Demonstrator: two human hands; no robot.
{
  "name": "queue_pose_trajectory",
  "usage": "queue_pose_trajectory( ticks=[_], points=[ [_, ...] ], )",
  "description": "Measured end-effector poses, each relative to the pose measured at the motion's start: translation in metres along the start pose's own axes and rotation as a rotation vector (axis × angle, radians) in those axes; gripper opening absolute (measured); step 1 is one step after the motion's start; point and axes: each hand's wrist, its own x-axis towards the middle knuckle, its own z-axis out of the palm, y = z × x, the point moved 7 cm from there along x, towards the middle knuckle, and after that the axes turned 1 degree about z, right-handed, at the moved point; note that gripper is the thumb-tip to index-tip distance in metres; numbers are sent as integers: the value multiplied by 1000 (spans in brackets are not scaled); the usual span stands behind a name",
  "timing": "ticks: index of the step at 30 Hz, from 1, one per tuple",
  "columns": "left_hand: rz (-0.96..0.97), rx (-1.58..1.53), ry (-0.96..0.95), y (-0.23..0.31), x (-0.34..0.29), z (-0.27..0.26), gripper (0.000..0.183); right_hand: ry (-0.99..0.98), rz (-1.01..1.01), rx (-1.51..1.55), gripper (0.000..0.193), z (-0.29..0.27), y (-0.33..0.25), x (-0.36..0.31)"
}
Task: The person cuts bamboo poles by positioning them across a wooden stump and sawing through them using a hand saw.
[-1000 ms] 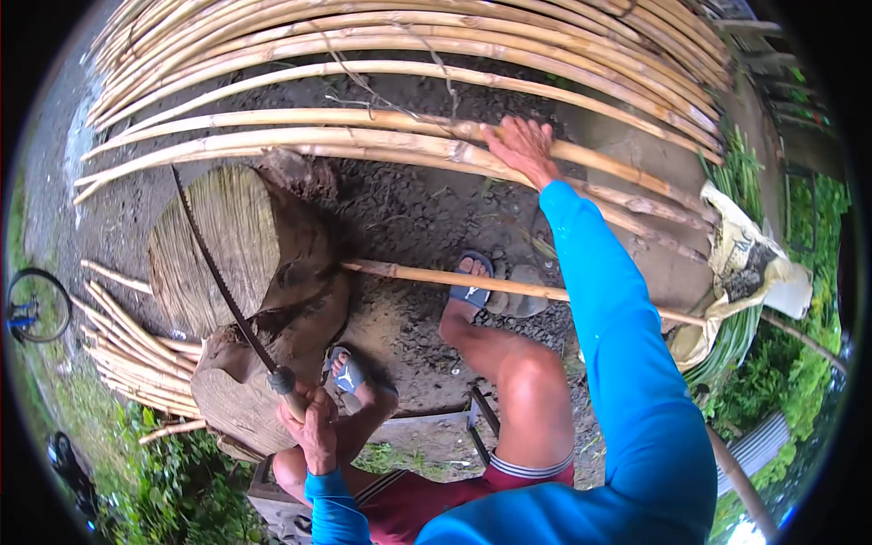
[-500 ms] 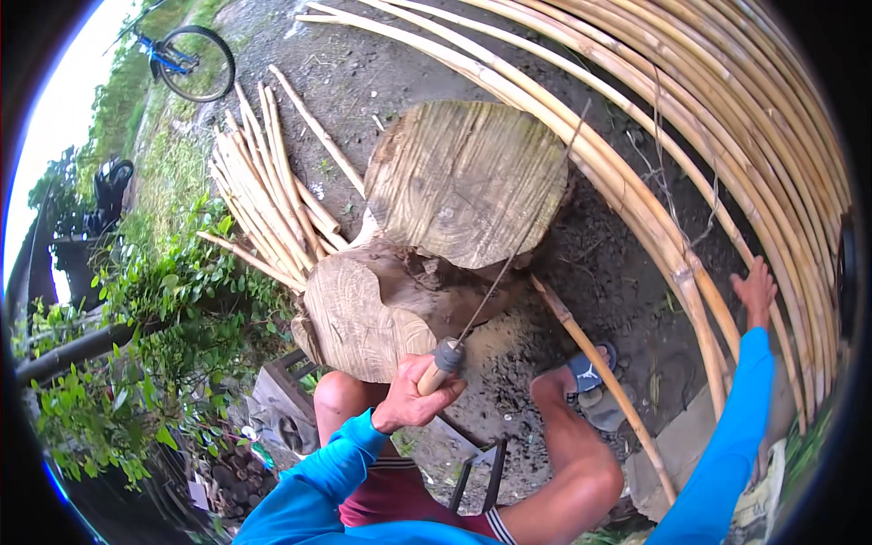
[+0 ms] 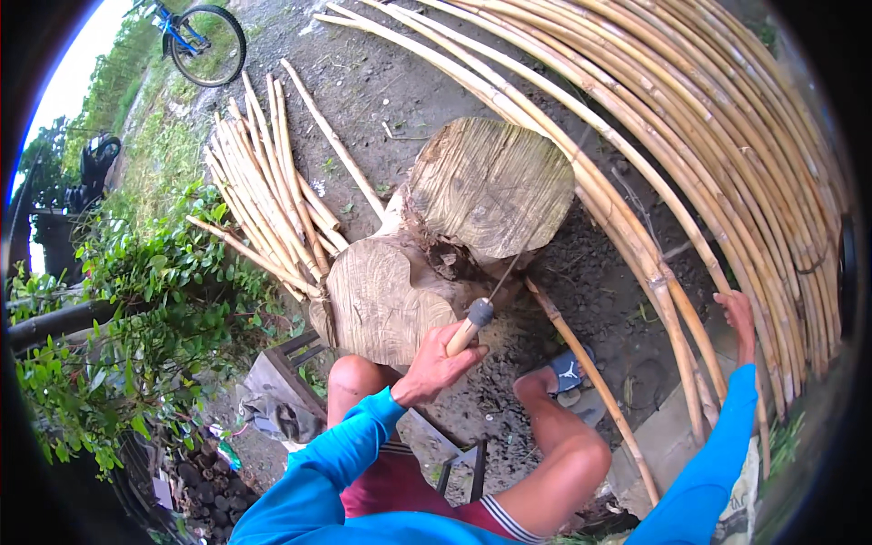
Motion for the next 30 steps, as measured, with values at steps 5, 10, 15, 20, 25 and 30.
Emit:
queue_pose_trajectory(
  ticks=[5,10,15,20,25,30],
  points=[
    [162,59,75,-56,17,-13,19,121,-258,62,35,-8,-60,-121],
    [-71,-418,227,-11,-11,-24,18,307,-214,-424,58,11,-106,-201],
    [163,-464,117,-8,-9,-4,18,372,-92,-434,56,2,-86,-277],
    [338,-507,186,-1,-33,-27,19,602,-243,-386,55,27,-82,-333],
    [318,-477,166,-24,-37,-36,16,418,-162,-372,47,40,-54,-352],
    [317,-561,187,5,-42,-40,21,560,-149,-303,54,39,7,-390]
  ],
)
